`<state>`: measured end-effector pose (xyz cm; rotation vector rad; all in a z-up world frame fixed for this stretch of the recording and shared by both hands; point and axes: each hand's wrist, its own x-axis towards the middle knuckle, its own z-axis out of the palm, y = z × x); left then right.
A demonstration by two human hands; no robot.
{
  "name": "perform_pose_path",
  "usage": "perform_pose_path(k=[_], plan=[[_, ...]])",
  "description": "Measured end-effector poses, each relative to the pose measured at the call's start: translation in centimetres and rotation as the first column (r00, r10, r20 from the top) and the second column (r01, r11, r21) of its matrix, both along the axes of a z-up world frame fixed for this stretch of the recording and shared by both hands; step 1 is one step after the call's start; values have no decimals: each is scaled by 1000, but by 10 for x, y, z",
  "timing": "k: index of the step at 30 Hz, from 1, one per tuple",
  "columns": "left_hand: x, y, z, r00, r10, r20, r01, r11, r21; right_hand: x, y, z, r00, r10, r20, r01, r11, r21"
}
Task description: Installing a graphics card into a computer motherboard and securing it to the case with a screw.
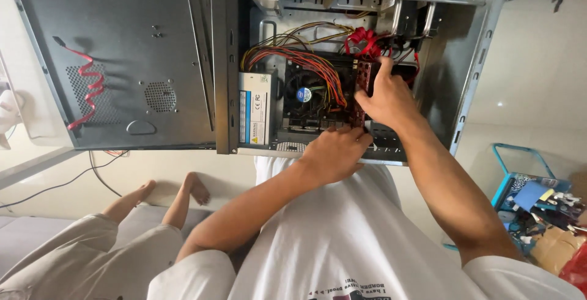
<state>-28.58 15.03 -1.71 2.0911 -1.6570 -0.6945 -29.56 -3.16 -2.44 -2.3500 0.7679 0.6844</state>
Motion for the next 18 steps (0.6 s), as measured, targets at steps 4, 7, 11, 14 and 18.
perform_pose_path(k=[4, 7, 11, 14, 18], plan=[[4, 4, 5, 1000, -22, 14, 23, 999, -24, 5, 11, 34, 994, 17, 110, -23, 998, 56], [5, 9, 2, 999, -26, -20, 26, 999, -33, 4, 5, 27, 994, 31, 100, -38, 997, 69], [14, 6, 20, 997, -12, -72, 8, 998, -54, -4, -4, 3, 993, 16, 118, -22, 999, 46], [12, 5, 20, 996, -14, -86, 9, 998, -60, -8, -5, -6, 991, 53, 126, -52, 999, -8], [8, 7, 9, 999, 1, -36, -5, 994, -106, -6, -7, -17, 992, 69, 105, -65, 997, -42]])
